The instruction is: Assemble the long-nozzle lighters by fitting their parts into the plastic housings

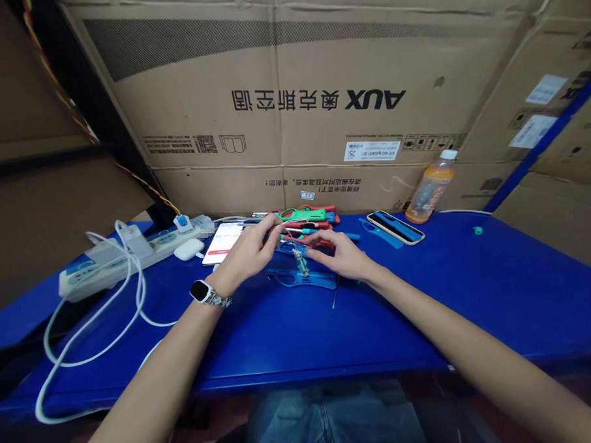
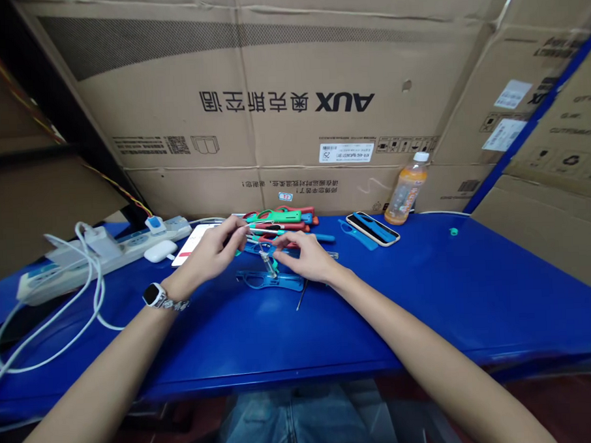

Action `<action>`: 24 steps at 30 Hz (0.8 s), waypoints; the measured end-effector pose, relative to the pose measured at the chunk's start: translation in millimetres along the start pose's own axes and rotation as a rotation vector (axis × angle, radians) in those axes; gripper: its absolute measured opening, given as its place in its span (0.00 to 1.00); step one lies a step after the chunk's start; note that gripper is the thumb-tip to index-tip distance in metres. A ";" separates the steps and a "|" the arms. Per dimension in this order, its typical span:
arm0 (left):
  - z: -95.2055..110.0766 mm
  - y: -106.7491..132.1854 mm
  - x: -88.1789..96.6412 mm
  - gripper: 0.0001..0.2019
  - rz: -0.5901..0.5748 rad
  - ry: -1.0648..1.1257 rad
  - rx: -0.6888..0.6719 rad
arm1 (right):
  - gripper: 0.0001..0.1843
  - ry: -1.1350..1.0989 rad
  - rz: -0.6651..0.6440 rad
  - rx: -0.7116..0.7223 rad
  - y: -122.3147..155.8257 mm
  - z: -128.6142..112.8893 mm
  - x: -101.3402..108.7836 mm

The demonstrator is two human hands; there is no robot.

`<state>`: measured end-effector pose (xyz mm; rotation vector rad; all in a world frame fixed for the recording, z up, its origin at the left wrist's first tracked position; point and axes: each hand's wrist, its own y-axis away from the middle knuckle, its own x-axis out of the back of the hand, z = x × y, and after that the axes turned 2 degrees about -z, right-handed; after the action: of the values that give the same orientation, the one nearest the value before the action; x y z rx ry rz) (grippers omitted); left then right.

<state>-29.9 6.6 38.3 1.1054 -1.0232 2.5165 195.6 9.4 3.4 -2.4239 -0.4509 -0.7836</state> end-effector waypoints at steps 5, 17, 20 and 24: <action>0.8 -0.5 -3.1 0.12 0.012 0.050 -0.001 | 0.14 0.209 -0.021 -0.019 -0.3 -7.7 -11.9; -1.0 0.2 0.2 0.15 0.009 0.119 0.025 | 0.09 -0.376 -0.044 -0.070 3.7 -12.2 -9.3; -4.8 2.8 3.6 0.16 -0.156 0.160 0.075 | 0.10 -0.294 -0.010 -0.124 12.4 -13.1 -1.7; -4.9 6.5 4.1 0.14 -0.341 0.268 0.169 | 0.13 -0.217 0.004 -0.145 21.3 -13.4 0.2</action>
<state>-38.3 4.7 35.6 0.8638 -0.5117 2.4153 199.8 -15.4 4.3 -2.6583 -0.4859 -0.5709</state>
